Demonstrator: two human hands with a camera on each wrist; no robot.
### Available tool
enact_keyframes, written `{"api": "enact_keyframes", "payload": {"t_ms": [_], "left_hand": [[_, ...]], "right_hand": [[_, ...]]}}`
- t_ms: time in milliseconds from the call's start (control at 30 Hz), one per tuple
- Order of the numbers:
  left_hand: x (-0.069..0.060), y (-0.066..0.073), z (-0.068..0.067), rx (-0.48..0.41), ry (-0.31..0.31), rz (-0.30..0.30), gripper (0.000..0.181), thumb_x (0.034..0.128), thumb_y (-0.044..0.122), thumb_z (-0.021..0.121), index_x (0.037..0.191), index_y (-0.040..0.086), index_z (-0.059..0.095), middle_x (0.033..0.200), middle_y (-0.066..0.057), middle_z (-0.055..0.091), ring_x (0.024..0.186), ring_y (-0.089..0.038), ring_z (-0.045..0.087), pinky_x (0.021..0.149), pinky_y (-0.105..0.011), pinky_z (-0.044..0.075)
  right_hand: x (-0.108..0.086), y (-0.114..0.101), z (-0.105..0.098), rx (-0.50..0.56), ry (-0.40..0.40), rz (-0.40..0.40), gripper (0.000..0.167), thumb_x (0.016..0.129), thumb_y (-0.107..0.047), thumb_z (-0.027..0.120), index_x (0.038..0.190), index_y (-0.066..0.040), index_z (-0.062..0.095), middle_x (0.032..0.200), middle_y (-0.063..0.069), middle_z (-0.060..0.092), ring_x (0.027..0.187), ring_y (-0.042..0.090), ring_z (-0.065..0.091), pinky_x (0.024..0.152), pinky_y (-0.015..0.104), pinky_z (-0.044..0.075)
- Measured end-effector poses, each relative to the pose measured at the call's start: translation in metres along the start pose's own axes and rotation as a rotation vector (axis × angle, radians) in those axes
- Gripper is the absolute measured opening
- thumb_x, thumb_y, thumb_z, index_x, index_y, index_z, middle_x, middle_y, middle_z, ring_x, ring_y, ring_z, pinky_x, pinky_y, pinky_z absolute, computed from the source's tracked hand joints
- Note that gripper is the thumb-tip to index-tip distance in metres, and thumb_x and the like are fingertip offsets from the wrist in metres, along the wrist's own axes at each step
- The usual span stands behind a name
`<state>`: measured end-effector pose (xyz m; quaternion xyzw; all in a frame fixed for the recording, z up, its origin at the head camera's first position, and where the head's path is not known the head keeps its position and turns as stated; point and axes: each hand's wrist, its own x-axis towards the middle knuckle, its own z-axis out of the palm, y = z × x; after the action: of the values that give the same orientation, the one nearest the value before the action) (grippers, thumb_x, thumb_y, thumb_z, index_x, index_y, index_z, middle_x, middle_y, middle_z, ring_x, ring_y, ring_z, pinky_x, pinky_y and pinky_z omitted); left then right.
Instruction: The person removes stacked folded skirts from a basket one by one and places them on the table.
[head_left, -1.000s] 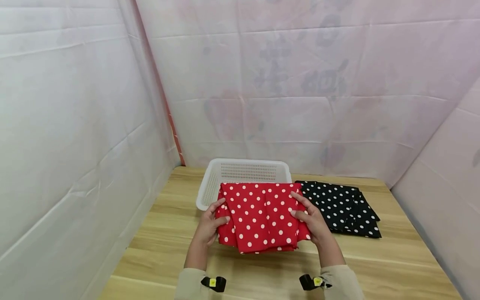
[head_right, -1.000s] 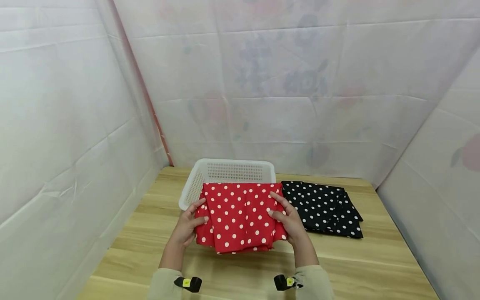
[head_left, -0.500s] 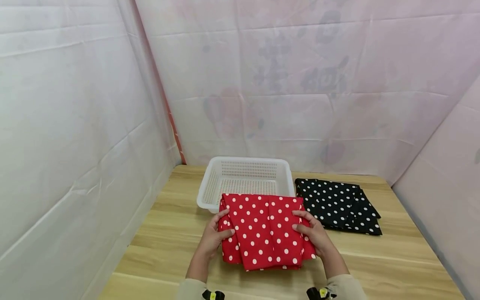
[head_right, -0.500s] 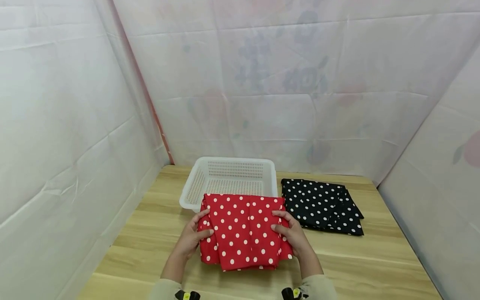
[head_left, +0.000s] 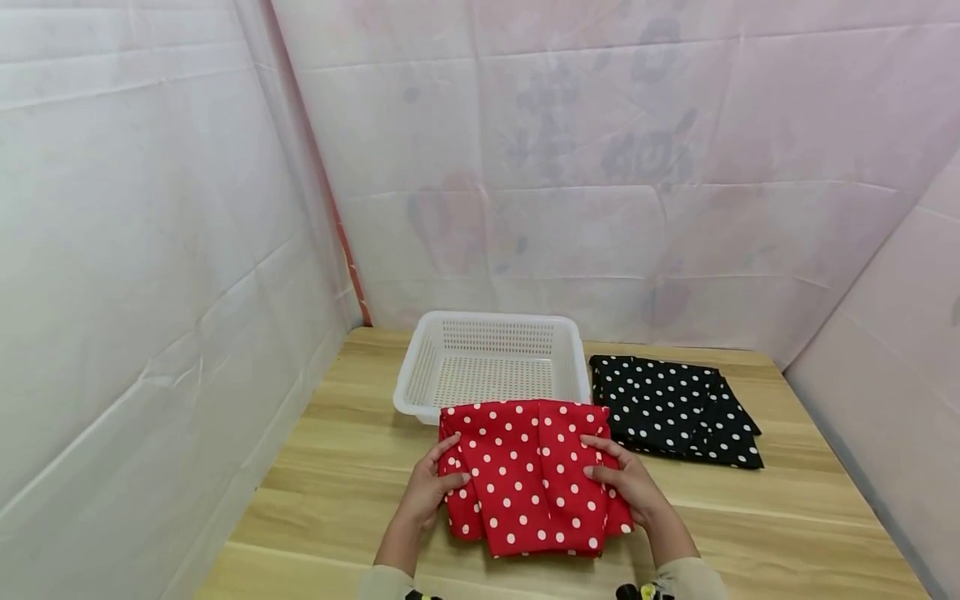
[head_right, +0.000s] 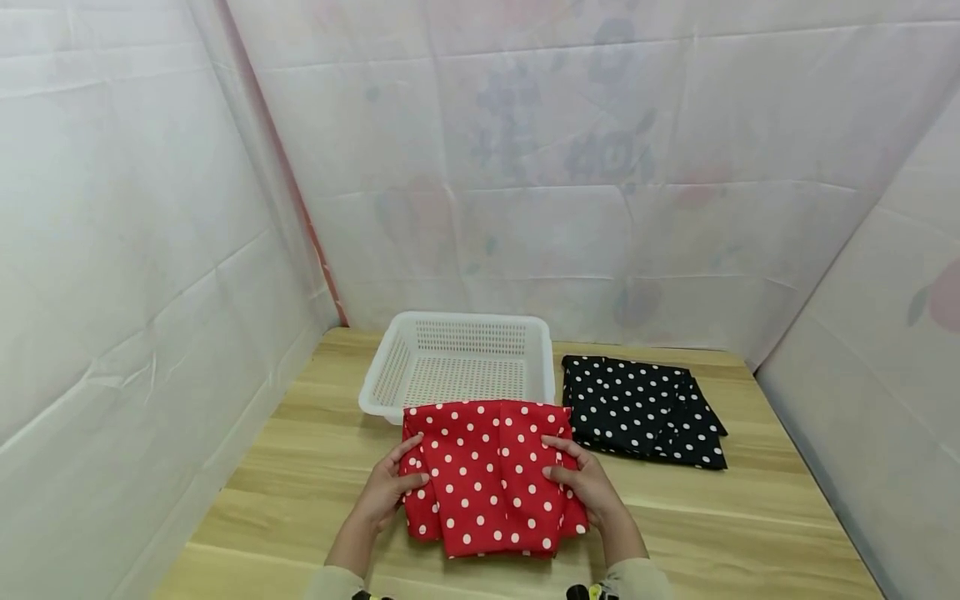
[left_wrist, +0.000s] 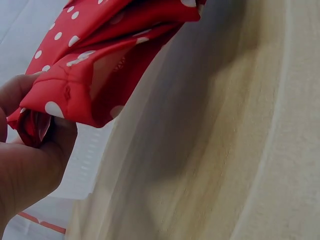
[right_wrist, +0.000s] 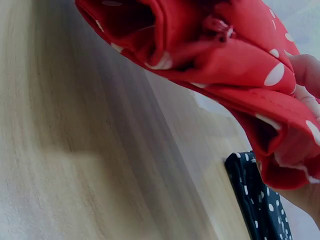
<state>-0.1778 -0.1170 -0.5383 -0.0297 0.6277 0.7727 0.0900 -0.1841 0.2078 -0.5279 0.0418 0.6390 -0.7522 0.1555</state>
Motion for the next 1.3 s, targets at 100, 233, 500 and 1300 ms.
{"api": "enact_keyframes", "payload": {"t_ms": [100,233,500,1300], "left_hand": [[-0.001,-0.002,-0.001,0.009,-0.015,-0.004,0.067,0.0784,-0.004,0.068,0.139,0.008,0.042,0.135,-0.023,0.039,0.108,-0.030,0.052,0.082,-0.040,0.050],[0.000,-0.004,-0.003,0.031,-0.025,-0.033,0.066,0.0780,-0.003,0.069,0.138,0.008,0.044,0.131,-0.022,0.042,0.105,-0.029,0.054,0.080,-0.040,0.051],[0.012,-0.006,-0.005,0.096,-0.043,-0.041,0.064,0.0785,-0.005,0.067,0.137,0.002,0.043,0.130,-0.024,0.044,0.103,-0.028,0.055,0.080,-0.038,0.051],[0.034,-0.017,-0.020,0.225,0.076,-0.055,0.057,0.0761,-0.012,0.061,0.131,-0.005,0.048,0.127,-0.027,0.048,0.100,-0.030,0.054,0.073,-0.033,0.052]], "right_hand": [[-0.003,0.000,-0.001,0.000,-0.018,0.006,0.048,0.085,-0.005,0.064,0.131,-0.014,0.052,0.128,0.020,0.036,0.099,0.029,0.055,0.078,0.049,0.050],[-0.006,0.003,-0.002,0.001,-0.035,0.014,0.049,0.085,-0.003,0.063,0.131,-0.010,0.051,0.126,0.020,0.038,0.097,0.029,0.057,0.078,0.050,0.050],[0.005,0.010,-0.004,-0.048,0.005,0.013,0.051,0.084,-0.002,0.063,0.133,-0.006,0.048,0.128,0.022,0.038,0.093,0.029,0.059,0.076,0.047,0.051],[0.034,0.031,-0.001,-0.223,0.183,-0.017,0.053,0.077,0.008,0.063,0.128,-0.004,0.054,0.127,0.021,0.042,0.102,0.033,0.049,0.076,0.035,0.049]]}}
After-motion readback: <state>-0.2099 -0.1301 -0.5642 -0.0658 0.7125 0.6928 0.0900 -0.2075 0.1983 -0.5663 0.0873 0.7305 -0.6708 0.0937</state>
